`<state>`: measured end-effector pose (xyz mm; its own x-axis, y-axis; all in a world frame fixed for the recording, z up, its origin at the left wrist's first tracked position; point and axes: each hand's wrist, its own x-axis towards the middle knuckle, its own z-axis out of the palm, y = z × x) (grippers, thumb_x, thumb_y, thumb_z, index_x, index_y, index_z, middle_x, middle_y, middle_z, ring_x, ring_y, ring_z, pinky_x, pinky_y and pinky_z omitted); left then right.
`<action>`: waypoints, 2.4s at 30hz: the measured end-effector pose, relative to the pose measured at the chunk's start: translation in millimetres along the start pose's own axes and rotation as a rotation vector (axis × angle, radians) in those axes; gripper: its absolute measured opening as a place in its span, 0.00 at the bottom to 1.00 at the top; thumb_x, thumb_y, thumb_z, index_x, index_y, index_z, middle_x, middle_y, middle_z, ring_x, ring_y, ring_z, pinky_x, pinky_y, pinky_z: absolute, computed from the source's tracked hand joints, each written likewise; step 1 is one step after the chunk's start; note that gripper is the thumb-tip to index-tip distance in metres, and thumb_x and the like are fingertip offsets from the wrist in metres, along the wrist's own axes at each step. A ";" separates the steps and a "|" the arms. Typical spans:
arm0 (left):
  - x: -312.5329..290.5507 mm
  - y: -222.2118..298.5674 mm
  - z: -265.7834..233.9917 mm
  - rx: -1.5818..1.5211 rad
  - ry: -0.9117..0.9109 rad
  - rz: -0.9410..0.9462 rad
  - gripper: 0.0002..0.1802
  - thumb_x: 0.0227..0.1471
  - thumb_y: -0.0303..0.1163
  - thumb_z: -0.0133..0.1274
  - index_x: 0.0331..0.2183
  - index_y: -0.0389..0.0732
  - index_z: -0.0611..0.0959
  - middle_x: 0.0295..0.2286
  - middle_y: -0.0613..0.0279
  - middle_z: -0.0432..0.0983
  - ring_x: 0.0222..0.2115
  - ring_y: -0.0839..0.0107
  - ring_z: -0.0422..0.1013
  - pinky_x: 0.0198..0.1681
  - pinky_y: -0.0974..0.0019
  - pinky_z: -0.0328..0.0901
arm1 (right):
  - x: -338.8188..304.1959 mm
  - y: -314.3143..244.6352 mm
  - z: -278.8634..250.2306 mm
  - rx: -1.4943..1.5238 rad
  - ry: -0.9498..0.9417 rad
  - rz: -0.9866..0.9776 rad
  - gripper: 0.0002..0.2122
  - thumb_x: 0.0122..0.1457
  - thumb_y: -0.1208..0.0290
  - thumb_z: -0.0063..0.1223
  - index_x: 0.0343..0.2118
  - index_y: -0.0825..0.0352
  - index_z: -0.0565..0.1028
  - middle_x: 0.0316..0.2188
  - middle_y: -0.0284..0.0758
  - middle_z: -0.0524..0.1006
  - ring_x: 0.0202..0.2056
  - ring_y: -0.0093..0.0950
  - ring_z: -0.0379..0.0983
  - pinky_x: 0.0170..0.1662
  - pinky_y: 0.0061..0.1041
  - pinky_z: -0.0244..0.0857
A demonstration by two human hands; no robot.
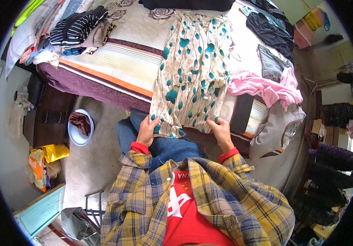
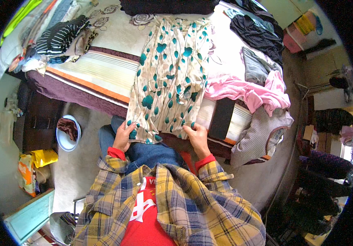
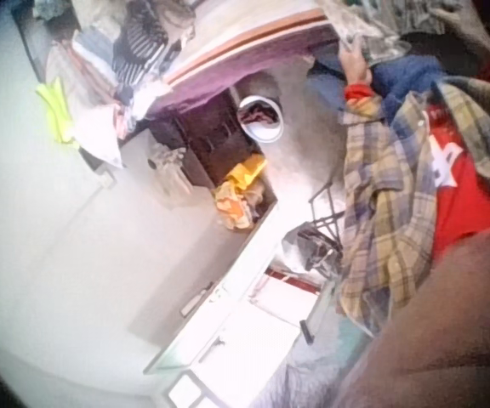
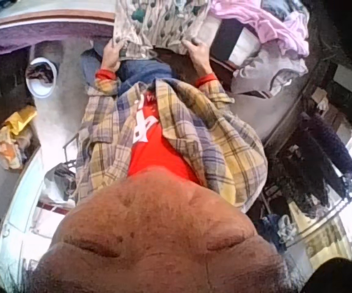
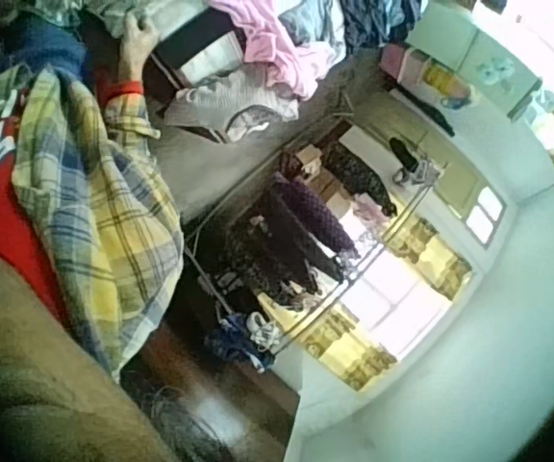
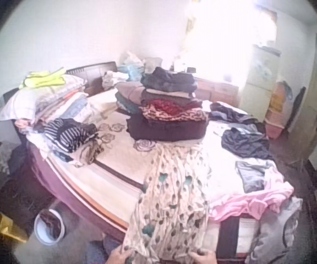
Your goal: The person folds several garments on a bed, including a plaid shirt, a dark top, and a patterned blouse. They button the shirt, fold sleeves and body, then fold other items and place them into a neat stack.
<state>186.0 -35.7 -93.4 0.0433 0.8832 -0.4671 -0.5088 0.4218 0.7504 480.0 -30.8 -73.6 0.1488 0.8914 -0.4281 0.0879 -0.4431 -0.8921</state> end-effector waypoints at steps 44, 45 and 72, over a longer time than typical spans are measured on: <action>43.7 162.3 61.7 1.630 -0.554 0.556 0.12 0.48 0.25 0.51 0.38 0.38 0.80 0.28 0.45 0.76 0.31 0.47 0.73 0.34 0.54 0.67 | 30.4 -115.4 8.3 -0.743 -0.333 -1.054 0.09 0.53 0.78 0.49 0.38 0.68 0.70 0.27 0.43 0.74 0.34 0.42 0.72 0.43 0.36 0.63; 35.6 170.7 63.3 1.651 -0.589 0.477 0.10 0.48 0.26 0.51 0.36 0.39 0.80 0.27 0.45 0.76 0.31 0.46 0.73 0.34 0.53 0.66 | 23.1 -118.6 7.9 -0.668 -0.403 -0.971 0.08 0.54 0.77 0.50 0.38 0.68 0.70 0.26 0.44 0.74 0.33 0.45 0.73 0.39 0.38 0.65; 99.8 89.8 64.2 1.691 -0.311 1.108 0.27 0.44 0.18 0.49 0.49 0.44 0.76 0.47 0.58 0.73 0.52 0.63 0.67 0.60 0.53 0.54 | 60.7 -83.2 43.1 -1.104 0.174 -1.289 0.18 0.50 0.69 0.56 0.46 0.62 0.73 0.52 0.37 0.71 0.56 0.34 0.64 0.56 0.41 0.54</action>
<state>199.9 103.4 -42.6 0.5484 0.7636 0.3407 0.7159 -0.6393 0.2807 439.3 64.3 -31.6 -0.4688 0.7114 0.5236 0.8072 0.5857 -0.0731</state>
